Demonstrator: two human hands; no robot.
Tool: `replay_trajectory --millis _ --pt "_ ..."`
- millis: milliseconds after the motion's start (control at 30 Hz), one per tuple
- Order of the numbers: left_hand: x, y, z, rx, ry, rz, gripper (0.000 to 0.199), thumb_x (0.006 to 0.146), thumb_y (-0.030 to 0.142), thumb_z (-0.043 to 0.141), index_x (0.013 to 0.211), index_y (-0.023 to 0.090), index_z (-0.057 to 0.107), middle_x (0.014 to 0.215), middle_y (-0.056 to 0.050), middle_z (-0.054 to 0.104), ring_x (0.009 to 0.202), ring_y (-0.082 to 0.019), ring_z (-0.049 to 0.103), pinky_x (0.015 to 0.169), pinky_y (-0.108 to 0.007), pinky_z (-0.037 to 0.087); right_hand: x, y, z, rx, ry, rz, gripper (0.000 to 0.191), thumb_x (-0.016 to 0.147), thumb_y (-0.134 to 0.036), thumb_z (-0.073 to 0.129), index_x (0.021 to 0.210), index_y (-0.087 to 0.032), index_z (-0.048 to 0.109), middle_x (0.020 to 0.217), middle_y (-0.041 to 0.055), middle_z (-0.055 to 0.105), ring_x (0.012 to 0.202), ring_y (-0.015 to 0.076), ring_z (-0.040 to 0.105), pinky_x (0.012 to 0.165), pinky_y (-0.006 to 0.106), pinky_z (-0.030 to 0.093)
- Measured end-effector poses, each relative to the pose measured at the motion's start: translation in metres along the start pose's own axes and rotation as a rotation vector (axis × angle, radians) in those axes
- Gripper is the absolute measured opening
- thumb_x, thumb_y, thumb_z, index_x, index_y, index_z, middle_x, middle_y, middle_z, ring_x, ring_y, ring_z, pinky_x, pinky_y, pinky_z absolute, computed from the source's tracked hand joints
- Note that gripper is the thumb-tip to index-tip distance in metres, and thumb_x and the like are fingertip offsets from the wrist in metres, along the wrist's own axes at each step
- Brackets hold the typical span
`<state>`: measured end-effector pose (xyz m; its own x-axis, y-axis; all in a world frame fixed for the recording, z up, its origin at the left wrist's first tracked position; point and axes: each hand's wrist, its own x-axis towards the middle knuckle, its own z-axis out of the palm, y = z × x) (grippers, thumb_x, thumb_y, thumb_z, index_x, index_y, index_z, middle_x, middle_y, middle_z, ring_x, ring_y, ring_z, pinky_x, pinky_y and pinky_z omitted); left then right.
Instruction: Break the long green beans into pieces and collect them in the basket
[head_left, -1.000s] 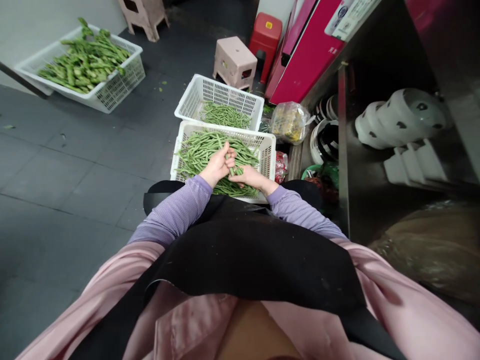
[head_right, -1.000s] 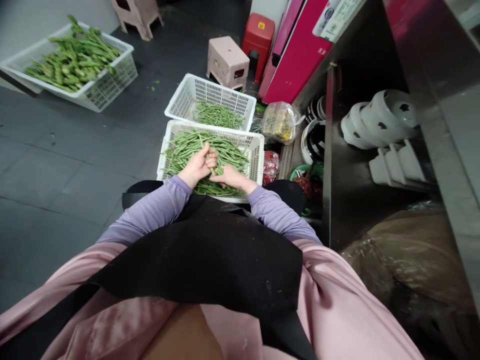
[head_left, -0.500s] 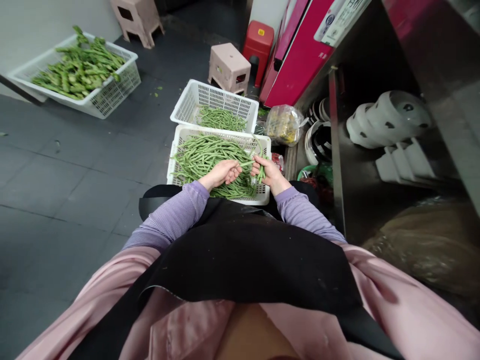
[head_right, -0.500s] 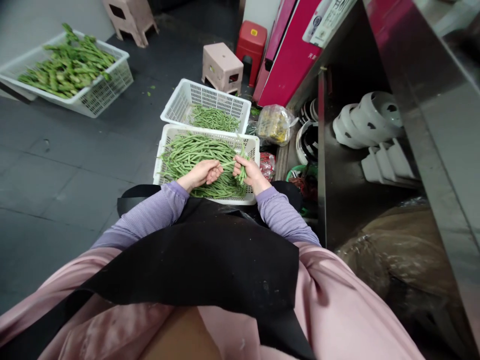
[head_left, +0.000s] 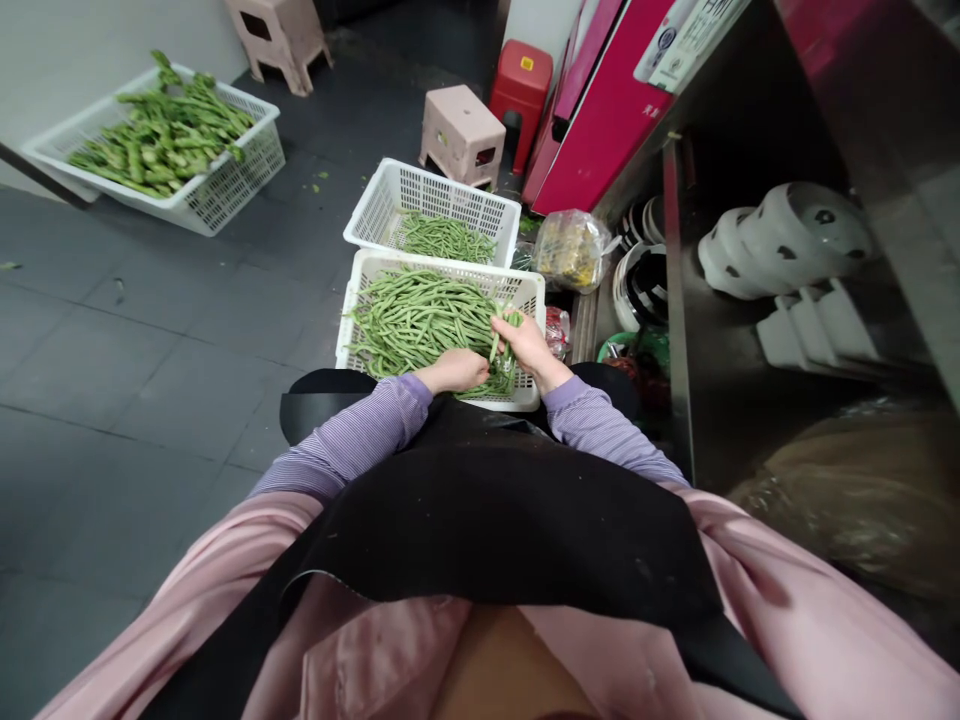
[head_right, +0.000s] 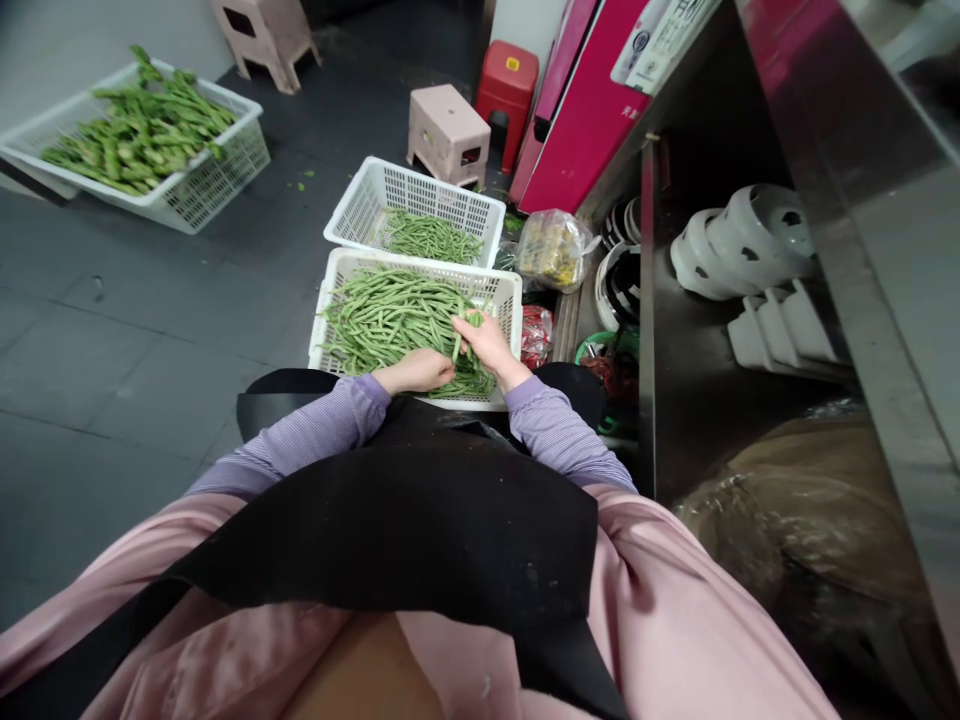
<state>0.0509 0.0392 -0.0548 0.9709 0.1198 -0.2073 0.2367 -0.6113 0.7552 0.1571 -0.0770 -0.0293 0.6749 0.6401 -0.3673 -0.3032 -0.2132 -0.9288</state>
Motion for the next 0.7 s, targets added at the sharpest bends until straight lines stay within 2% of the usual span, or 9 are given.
replay_trajectory --millis 67,100,200,300,400,500,600,633,700 --pt "0.002 -0.005 -0.002 -0.097 0.007 -0.03 0.015 0.064 0.012 0.075 0.063 0.019 0.063 0.058 0.003 0.054 0.062 -0.014 0.052 0.065 -0.026 0.04 0.0 0.0 -0.002 -0.049 -0.047 -0.138 0.042 0.076 -0.045 0.087 0.075 -0.021 0.052 0.058 -0.006 0.053 0.048 0.0088 0.045 0.048 0.022 0.037" --pt "0.002 -0.007 -0.007 -0.222 0.007 -0.044 0.017 0.061 0.012 0.078 0.072 0.018 0.067 0.065 0.003 0.059 0.065 -0.014 0.055 0.065 -0.025 0.041 -0.001 0.0 -0.005 -0.054 -0.084 -0.18 0.045 0.073 -0.048 0.088 0.075 -0.021 0.053 0.059 -0.0055 0.055 0.048 0.0093 0.046 0.047 0.022 0.037" --pt "0.004 -0.011 -0.026 -0.774 -0.009 -0.107 0.031 0.067 0.022 0.081 0.095 0.015 0.069 0.073 0.001 0.062 0.061 -0.011 0.054 0.057 -0.022 0.041 -0.005 0.001 -0.011 0.025 -0.265 -0.148 0.051 0.068 -0.057 0.09 0.078 -0.021 0.055 0.059 -0.0056 0.054 0.047 0.0098 0.047 0.046 0.024 0.039" --pt "0.006 -0.01 -0.042 -1.241 -0.047 -0.185 0.029 0.083 0.04 0.074 0.089 0.015 0.063 0.063 0.004 0.052 0.044 -0.005 0.038 0.043 -0.018 0.028 -0.012 0.005 -0.014 0.115 -0.468 -0.047 0.053 0.07 -0.062 0.087 0.08 -0.02 0.055 0.054 -0.0077 0.046 0.044 0.0085 0.041 0.045 0.024 0.039" --pt "0.007 -0.006 -0.044 -1.371 0.012 -0.226 0.042 0.088 0.053 0.071 0.076 0.017 0.054 0.052 0.01 0.033 0.038 -0.003 0.021 0.039 -0.018 0.015 -0.017 0.014 -0.009 0.144 -0.533 0.01 0.053 0.073 -0.061 0.085 0.076 -0.021 0.051 0.052 -0.0083 0.043 0.042 0.0077 0.039 0.044 0.023 0.039" --pt "0.004 0.0 -0.04 -1.241 0.31 -0.151 0.046 0.087 0.054 0.074 0.072 0.018 0.051 0.049 0.012 0.028 0.039 -0.003 0.019 0.039 -0.018 0.014 -0.015 0.024 -0.001 0.176 -0.432 0.08 0.052 0.077 -0.057 0.084 0.073 -0.022 0.045 0.053 -0.008 0.042 0.042 0.0075 0.039 0.043 0.023 0.039" --pt "-0.006 0.008 -0.037 -0.972 0.601 0.025 0.041 0.085 0.047 0.078 0.071 0.016 0.055 0.051 0.008 0.043 0.044 -0.004 0.033 0.044 -0.018 0.024 -0.008 0.032 0.003 0.213 -0.208 0.197 0.045 0.088 -0.049 0.076 0.075 -0.023 0.044 0.052 -0.0076 0.042 0.04 0.008 0.038 0.039 0.022 0.036" --pt "-0.01 0.011 -0.036 -0.905 0.638 0.083 0.038 0.084 0.044 0.08 0.071 0.015 0.058 0.053 0.006 0.047 0.047 -0.004 0.038 0.046 -0.017 0.029 -0.005 0.034 0.003 0.215 -0.11 0.249 0.041 0.094 -0.046 0.071 0.075 -0.023 0.043 0.051 -0.0074 0.043 0.039 0.0083 0.037 0.038 0.022 0.035" --pt "-0.015 0.013 -0.035 -0.865 0.585 0.144 0.034 0.084 0.042 0.08 0.074 0.015 0.062 0.055 0.005 0.052 0.05 -0.005 0.044 0.049 -0.018 0.033 -0.001 0.035 0.001 0.233 0.072 0.345 0.036 0.103 -0.041 0.059 0.076 -0.022 0.043 0.049 -0.0072 0.043 0.037 0.0086 0.038 0.036 0.021 0.035"
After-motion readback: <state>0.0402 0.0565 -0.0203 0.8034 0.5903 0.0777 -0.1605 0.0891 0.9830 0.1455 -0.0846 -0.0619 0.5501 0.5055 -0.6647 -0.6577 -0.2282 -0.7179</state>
